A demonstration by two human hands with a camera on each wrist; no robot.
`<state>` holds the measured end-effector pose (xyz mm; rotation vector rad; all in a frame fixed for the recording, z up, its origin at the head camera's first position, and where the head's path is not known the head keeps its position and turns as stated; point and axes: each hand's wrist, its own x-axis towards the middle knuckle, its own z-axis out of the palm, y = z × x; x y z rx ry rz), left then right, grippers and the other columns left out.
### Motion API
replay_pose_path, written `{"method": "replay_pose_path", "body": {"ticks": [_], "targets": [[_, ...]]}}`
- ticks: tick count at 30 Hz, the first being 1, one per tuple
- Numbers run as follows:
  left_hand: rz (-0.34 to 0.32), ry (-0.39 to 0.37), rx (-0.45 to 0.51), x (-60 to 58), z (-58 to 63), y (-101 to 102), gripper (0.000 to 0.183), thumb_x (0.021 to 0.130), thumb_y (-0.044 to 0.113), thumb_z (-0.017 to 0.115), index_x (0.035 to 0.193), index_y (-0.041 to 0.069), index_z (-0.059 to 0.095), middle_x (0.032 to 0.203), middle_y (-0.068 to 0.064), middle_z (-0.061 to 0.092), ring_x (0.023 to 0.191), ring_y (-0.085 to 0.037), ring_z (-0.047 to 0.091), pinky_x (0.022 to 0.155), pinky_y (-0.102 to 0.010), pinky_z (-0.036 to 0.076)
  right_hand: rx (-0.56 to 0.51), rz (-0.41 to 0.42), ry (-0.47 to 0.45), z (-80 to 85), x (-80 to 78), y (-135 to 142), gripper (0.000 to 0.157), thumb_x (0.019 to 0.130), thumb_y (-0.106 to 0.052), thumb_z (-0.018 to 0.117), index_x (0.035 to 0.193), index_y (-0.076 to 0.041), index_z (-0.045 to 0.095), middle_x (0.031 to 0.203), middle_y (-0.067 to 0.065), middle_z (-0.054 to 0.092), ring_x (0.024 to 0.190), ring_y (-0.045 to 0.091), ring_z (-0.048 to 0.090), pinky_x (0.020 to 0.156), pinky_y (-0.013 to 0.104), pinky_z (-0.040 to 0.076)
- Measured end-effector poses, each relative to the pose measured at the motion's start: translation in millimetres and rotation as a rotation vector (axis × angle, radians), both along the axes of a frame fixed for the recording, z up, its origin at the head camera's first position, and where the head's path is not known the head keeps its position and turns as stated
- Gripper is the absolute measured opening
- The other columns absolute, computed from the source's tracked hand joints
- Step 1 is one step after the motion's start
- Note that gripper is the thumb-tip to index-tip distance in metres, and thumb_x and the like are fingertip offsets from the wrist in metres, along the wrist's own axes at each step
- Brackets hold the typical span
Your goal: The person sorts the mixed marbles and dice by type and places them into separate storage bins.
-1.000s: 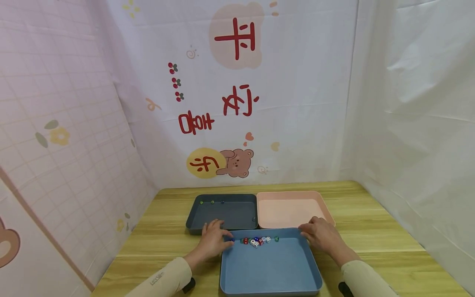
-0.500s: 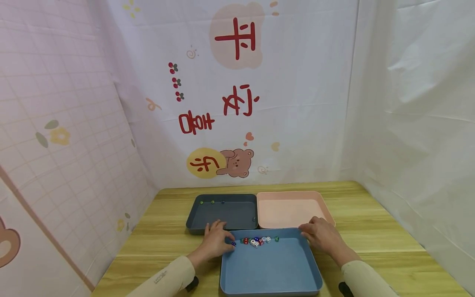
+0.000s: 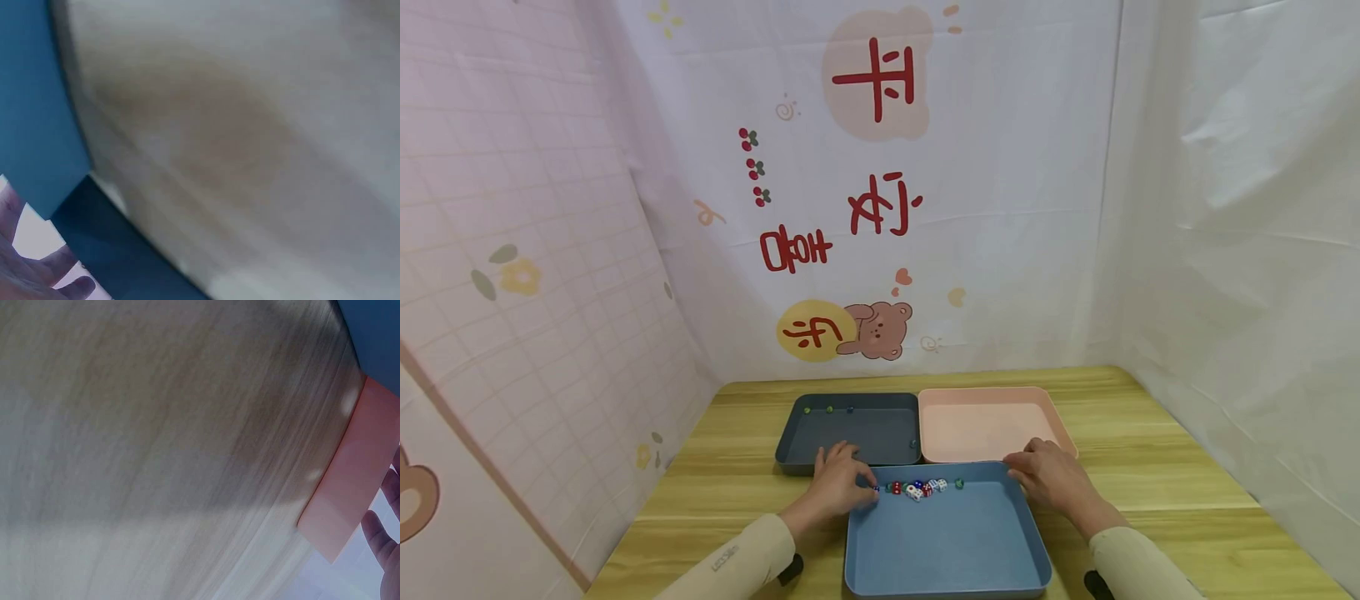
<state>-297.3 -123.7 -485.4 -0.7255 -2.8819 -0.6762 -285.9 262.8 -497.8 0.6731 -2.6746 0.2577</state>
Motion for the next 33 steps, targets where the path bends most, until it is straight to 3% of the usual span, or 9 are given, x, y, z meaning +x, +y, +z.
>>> {"method": "replay_pose_path", "body": {"ticks": [9,23,33], "targets": [[0.018,0.034,-0.003,-11.0,22.3,22,0.008,0.08,0.031,0.084,0.079,0.025,0.078,0.137,-0.02,0.053,0.137,-0.045,0.033,0.106,-0.077,0.011,-0.004,-0.005,0.005,0.7,-0.6,1,0.018,0.088,-0.02,0.075,0.106,-0.017,0.078,0.088,0.0,0.06,0.08,0.022,0.06,0.066,0.038,0.052],[0.052,-0.014,0.06,-33.9,51.8,67,0.008,0.085,0.035,0.079,0.085,0.027,0.078,0.145,-0.016,0.048,0.142,-0.039,0.028,0.109,-0.074,0.004,0.005,-0.013,0.023,-1.0,-0.7,2,0.017,0.089,-0.021,0.074,0.106,-0.018,0.078,0.088,0.001,0.06,0.079,0.022,0.06,0.067,0.038,0.052],[0.078,-0.011,0.116,-56.1,61.0,104,0.007,0.087,0.035,0.077,0.083,0.029,0.076,0.144,-0.014,0.049,0.14,-0.036,0.032,0.11,-0.073,0.005,0.001,0.014,0.051,-1.7,-1.0,0,0.016,0.088,-0.021,0.076,0.104,-0.02,0.078,0.087,-0.001,0.06,0.078,0.02,0.059,0.066,0.035,0.052]]}}
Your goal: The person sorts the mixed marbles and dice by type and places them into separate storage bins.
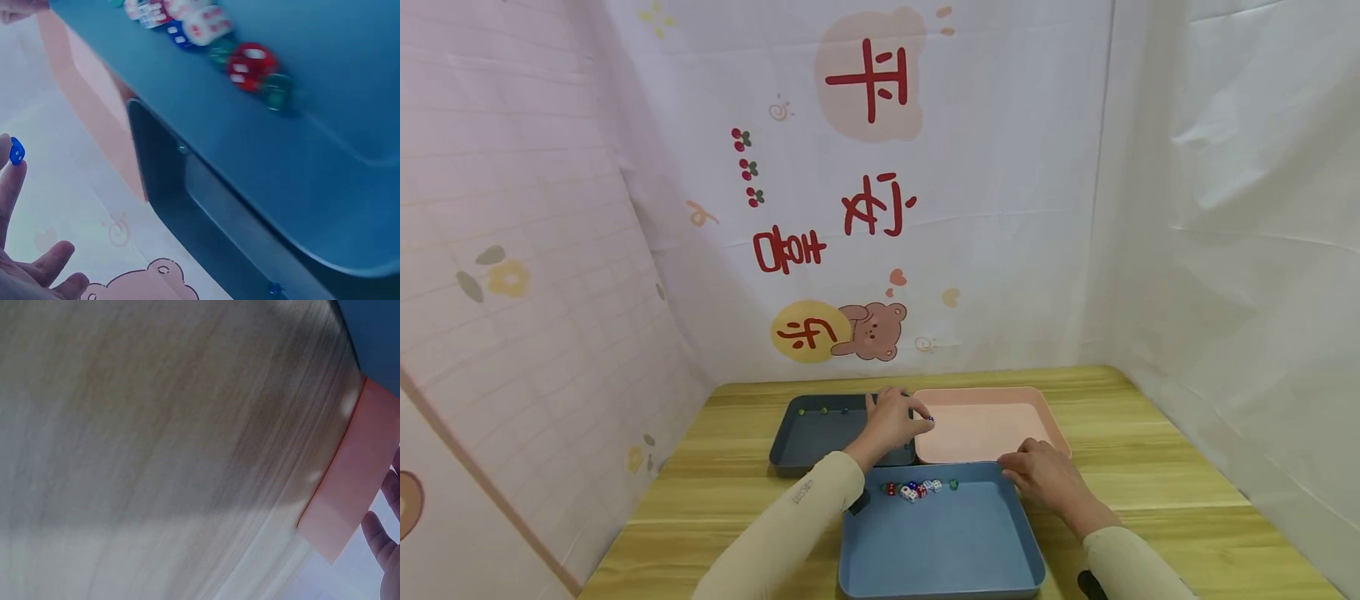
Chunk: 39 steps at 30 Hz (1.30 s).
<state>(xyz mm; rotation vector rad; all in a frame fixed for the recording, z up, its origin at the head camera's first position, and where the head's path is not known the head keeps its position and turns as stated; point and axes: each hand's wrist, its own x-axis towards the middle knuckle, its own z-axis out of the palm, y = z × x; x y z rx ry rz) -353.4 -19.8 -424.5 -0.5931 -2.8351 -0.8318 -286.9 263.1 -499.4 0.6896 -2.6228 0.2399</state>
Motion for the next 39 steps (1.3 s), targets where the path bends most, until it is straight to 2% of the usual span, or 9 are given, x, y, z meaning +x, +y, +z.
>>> {"method": "replay_pose_path", "body": {"ticks": [6,13,16,20,24,26,29,32,39], "targets": [[0.04,0.014,0.021,-18.5,1.2,28,0.008,0.088,0.035,0.076,0.085,0.028,0.077,0.145,-0.014,0.049,0.14,-0.034,0.033,0.11,-0.071,0.009,-0.013,0.011,0.028,-0.5,-0.9,2,0.016,0.087,-0.019,0.077,0.103,-0.018,0.078,0.085,-0.001,0.059,0.076,0.02,0.058,0.064,0.034,0.051],[0.11,0.058,0.026,-35.7,-0.6,44,0.014,0.087,0.038,0.076,0.086,0.025,0.079,0.138,-0.012,0.054,0.136,-0.033,0.037,0.109,-0.07,0.014,-0.012,0.04,0.055,-1.2,-1.9,2,0.015,0.087,-0.02,0.076,0.102,-0.02,0.077,0.084,-0.001,0.059,0.076,0.02,0.058,0.062,0.033,0.049],[0.143,0.069,0.036,-38.0,-3.9,49,0.013,0.087,0.036,0.077,0.085,0.024,0.078,0.13,-0.01,0.058,0.132,-0.032,0.041,0.108,-0.069,0.016,-0.01,0.031,0.049,-0.9,-1.8,3,0.015,0.087,-0.02,0.076,0.102,-0.021,0.077,0.085,-0.001,0.059,0.076,0.02,0.058,0.062,0.034,0.049],[0.182,0.07,0.018,-38.6,-14.4,57,0.012,0.087,0.033,0.078,0.08,0.023,0.076,0.12,-0.009,0.06,0.128,-0.033,0.043,0.109,-0.07,0.015,-0.005,0.022,0.042,-0.4,-2.3,3,0.014,0.088,-0.02,0.075,0.102,-0.02,0.077,0.085,0.0,0.059,0.077,0.02,0.058,0.063,0.035,0.05],[0.184,0.067,-0.004,-37.5,-27.0,63,0.011,0.085,0.028,0.08,0.078,0.022,0.076,0.112,-0.01,0.06,0.127,-0.035,0.045,0.109,-0.074,0.013,0.002,0.008,0.017,-1.1,-3.5,2,0.015,0.088,-0.022,0.075,0.102,-0.02,0.078,0.085,0.0,0.059,0.077,0.02,0.057,0.062,0.035,0.05],[0.178,0.073,-0.018,-37.0,-31.6,63,0.009,0.085,0.027,0.08,0.081,0.02,0.077,0.111,-0.011,0.061,0.127,-0.036,0.045,0.108,-0.074,0.014,0.0,-0.002,0.001,-2.7,-4.5,-1,0.015,0.088,-0.022,0.076,0.103,-0.02,0.078,0.085,0.0,0.059,0.077,0.02,0.057,0.062,0.035,0.05],[0.169,0.074,-0.035,-38.2,-34.1,62,0.014,0.087,0.028,0.078,0.096,0.018,0.079,0.115,-0.012,0.06,0.127,-0.037,0.045,0.109,-0.073,0.015,-0.007,-0.014,-0.012,-4.8,-5.3,-3,0.015,0.088,-0.023,0.076,0.102,-0.02,0.078,0.085,0.0,0.059,0.077,0.02,0.057,0.063,0.036,0.05],[0.171,0.07,-0.04,-40.0,-30.5,59,0.023,0.089,0.029,0.076,0.109,0.018,0.078,0.12,-0.014,0.059,0.125,-0.037,0.046,0.108,-0.07,0.018,-0.018,-0.014,-0.006,-4.9,-4.9,-3,0.014,0.088,-0.022,0.076,0.102,-0.02,0.078,0.085,0.001,0.059,0.078,0.021,0.057,0.063,0.037,0.05],[0.212,0.07,-0.118,-49.6,-20.9,45,0.028,0.092,0.035,0.071,0.114,0.02,0.077,0.127,-0.014,0.058,0.124,-0.035,0.046,0.107,-0.066,0.023,-0.03,-0.009,0.01,-0.6,-1.5,0,0.015,0.088,-0.021,0.076,0.103,-0.02,0.078,0.087,0.001,0.06,0.079,0.022,0.059,0.064,0.038,0.052]]}}
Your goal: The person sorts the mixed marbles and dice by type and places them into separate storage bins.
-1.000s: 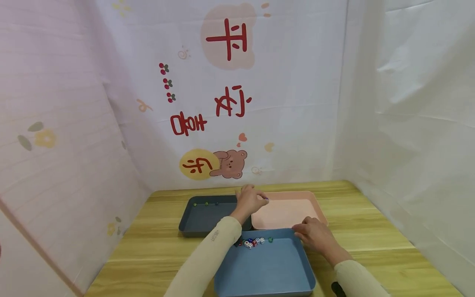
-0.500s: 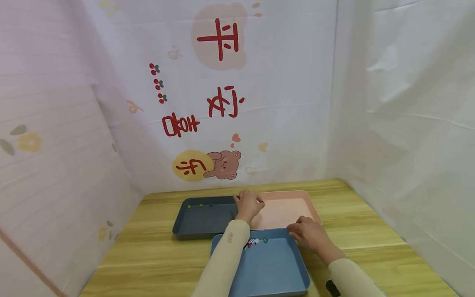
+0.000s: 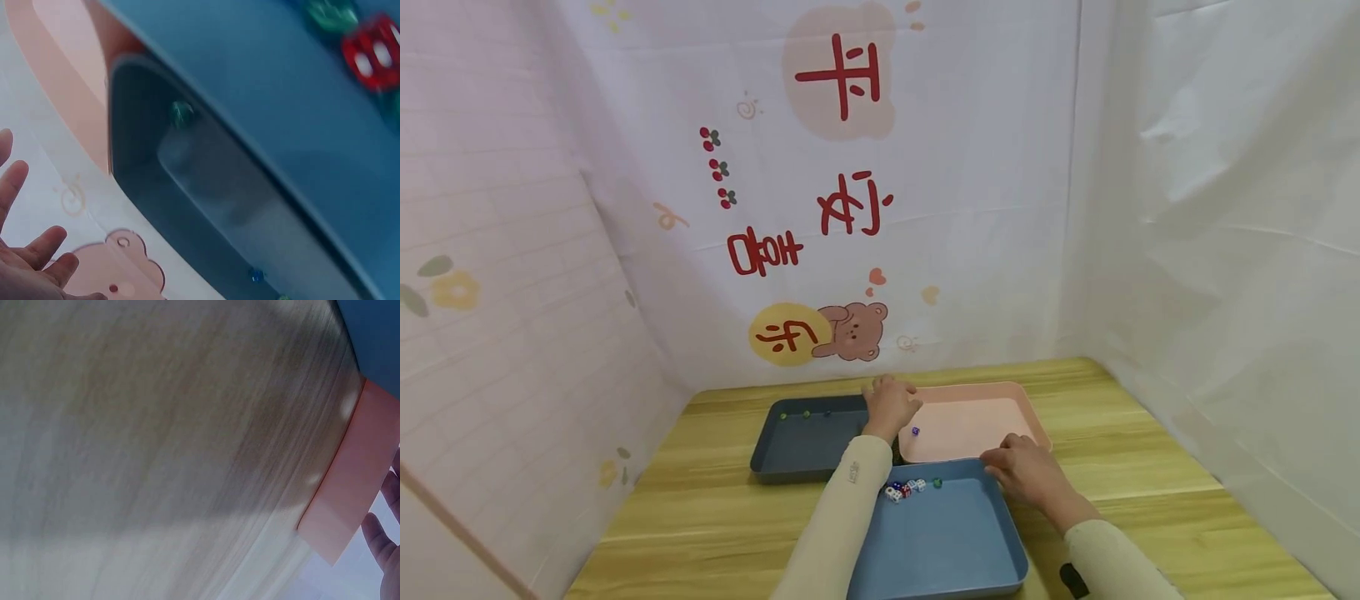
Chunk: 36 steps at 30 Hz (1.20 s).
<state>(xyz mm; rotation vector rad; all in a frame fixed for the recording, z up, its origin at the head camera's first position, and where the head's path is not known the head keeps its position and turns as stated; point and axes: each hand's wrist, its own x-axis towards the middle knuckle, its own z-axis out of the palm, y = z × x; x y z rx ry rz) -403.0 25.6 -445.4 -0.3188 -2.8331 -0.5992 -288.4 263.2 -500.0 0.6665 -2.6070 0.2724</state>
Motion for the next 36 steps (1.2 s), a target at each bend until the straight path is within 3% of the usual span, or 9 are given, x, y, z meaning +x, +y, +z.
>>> {"method": "replay_pose_path", "body": {"ticks": [15,21,30,36], "targets": [[-0.032,0.008,0.049,-4.2,11.5,-34,0.026,0.092,0.031,0.072,0.112,0.014,0.077,0.117,-0.012,0.061,0.126,-0.036,0.043,0.106,-0.066,0.023,-0.001,-0.008,0.009,2.0,1.5,-2,0.015,0.088,-0.021,0.077,0.102,-0.019,0.078,0.086,0.001,0.06,0.078,0.021,0.059,0.064,0.038,0.051],[-0.048,-0.005,0.072,-6.7,8.6,-47,0.028,0.09,0.032,0.074,0.111,0.014,0.077,0.129,-0.014,0.059,0.131,-0.037,0.041,0.108,-0.067,0.021,0.007,-0.013,-0.005,1.3,1.1,-2,0.016,0.088,-0.021,0.076,0.103,-0.021,0.078,0.086,0.0,0.061,0.079,0.021,0.059,0.064,0.038,0.051],[-0.103,-0.069,0.11,3.2,10.0,-65,0.026,0.088,0.029,0.077,0.11,0.015,0.076,0.143,-0.017,0.051,0.137,-0.038,0.037,0.113,-0.065,0.014,0.018,-0.022,-0.024,1.4,0.7,-2,0.016,0.089,-0.021,0.075,0.105,-0.019,0.077,0.087,0.001,0.061,0.08,0.022,0.059,0.065,0.038,0.051],[-0.162,-0.104,0.079,11.8,7.2,-82,0.027,0.088,0.03,0.077,0.112,0.017,0.076,0.145,-0.018,0.049,0.136,-0.039,0.038,0.113,-0.062,0.017,0.019,-0.01,-0.026,3.3,0.8,-1,0.016,0.088,-0.02,0.075,0.104,-0.019,0.078,0.086,0.001,0.061,0.079,0.021,0.059,0.064,0.037,0.051]]}}
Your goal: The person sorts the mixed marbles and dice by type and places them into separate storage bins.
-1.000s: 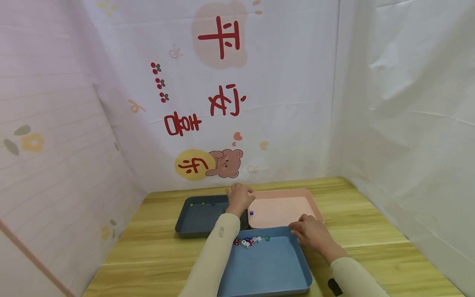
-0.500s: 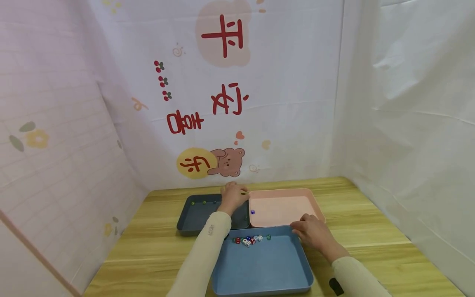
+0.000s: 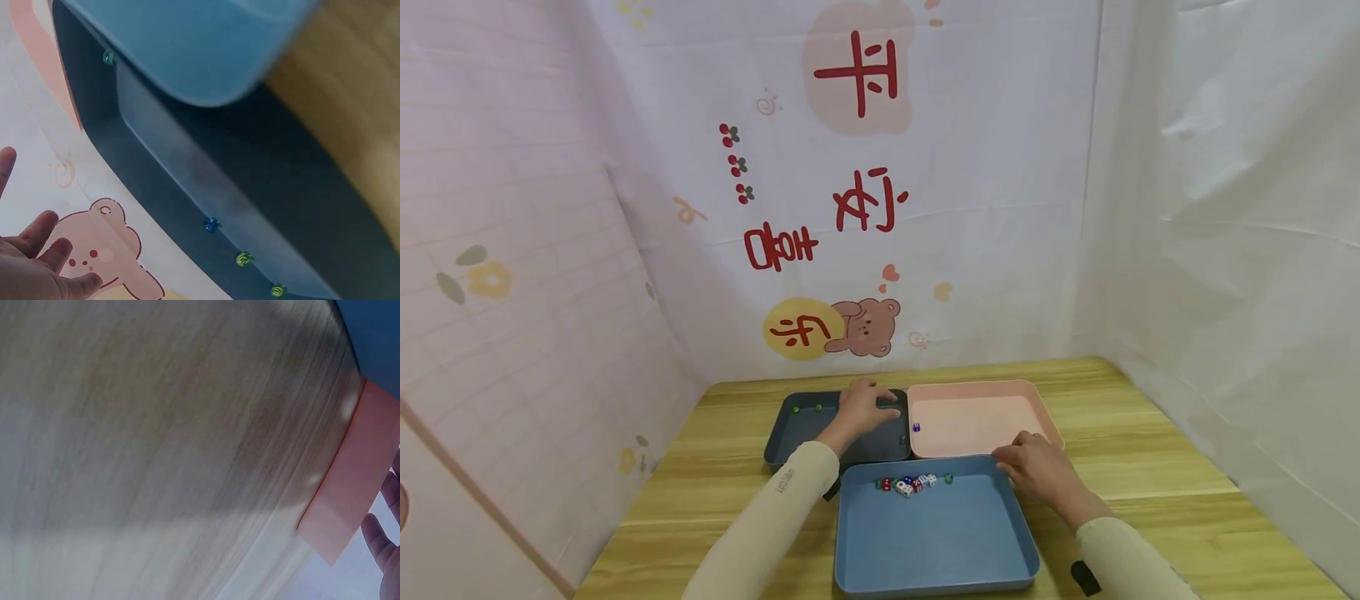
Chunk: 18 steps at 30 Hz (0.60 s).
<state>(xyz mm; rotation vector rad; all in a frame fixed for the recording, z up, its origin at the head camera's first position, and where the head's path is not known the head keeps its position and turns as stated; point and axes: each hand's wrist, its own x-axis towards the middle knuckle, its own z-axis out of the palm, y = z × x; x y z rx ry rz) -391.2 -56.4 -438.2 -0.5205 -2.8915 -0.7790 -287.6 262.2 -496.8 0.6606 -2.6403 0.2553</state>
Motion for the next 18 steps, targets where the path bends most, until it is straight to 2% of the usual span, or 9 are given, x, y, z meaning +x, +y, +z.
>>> {"method": "replay_pose_path", "body": {"ticks": [5,9,18], "targets": [[-0.047,-0.016,-0.009,9.9,-3.4,-14,0.027,0.088,0.03,0.077,0.112,0.018,0.076,0.145,-0.018,0.049,0.135,-0.041,0.039,0.113,-0.063,0.018,0.0,-0.006,-0.016,-0.1,-0.8,0,0.017,0.089,-0.021,0.075,0.105,-0.019,0.078,0.088,0.002,0.062,0.08,0.022,0.059,0.065,0.039,0.051],[-0.058,-0.031,0.002,17.6,-4.9,-23,0.028,0.088,0.031,0.077,0.112,0.016,0.076,0.146,-0.02,0.046,0.137,-0.042,0.036,0.114,-0.064,0.015,0.005,-0.015,-0.023,-1.9,-1.9,0,0.017,0.089,-0.022,0.075,0.106,-0.019,0.077,0.089,0.002,0.062,0.081,0.023,0.06,0.065,0.04,0.051],[-0.089,-0.033,0.038,36.8,-5.7,-36,0.025,0.088,0.03,0.077,0.11,0.019,0.076,0.145,-0.019,0.047,0.136,-0.043,0.037,0.113,-0.063,0.02,0.007,0.014,0.006,-0.7,-0.2,1,0.018,0.088,-0.02,0.076,0.106,-0.018,0.077,0.089,0.002,0.062,0.08,0.022,0.06,0.063,0.038,0.051]]}}
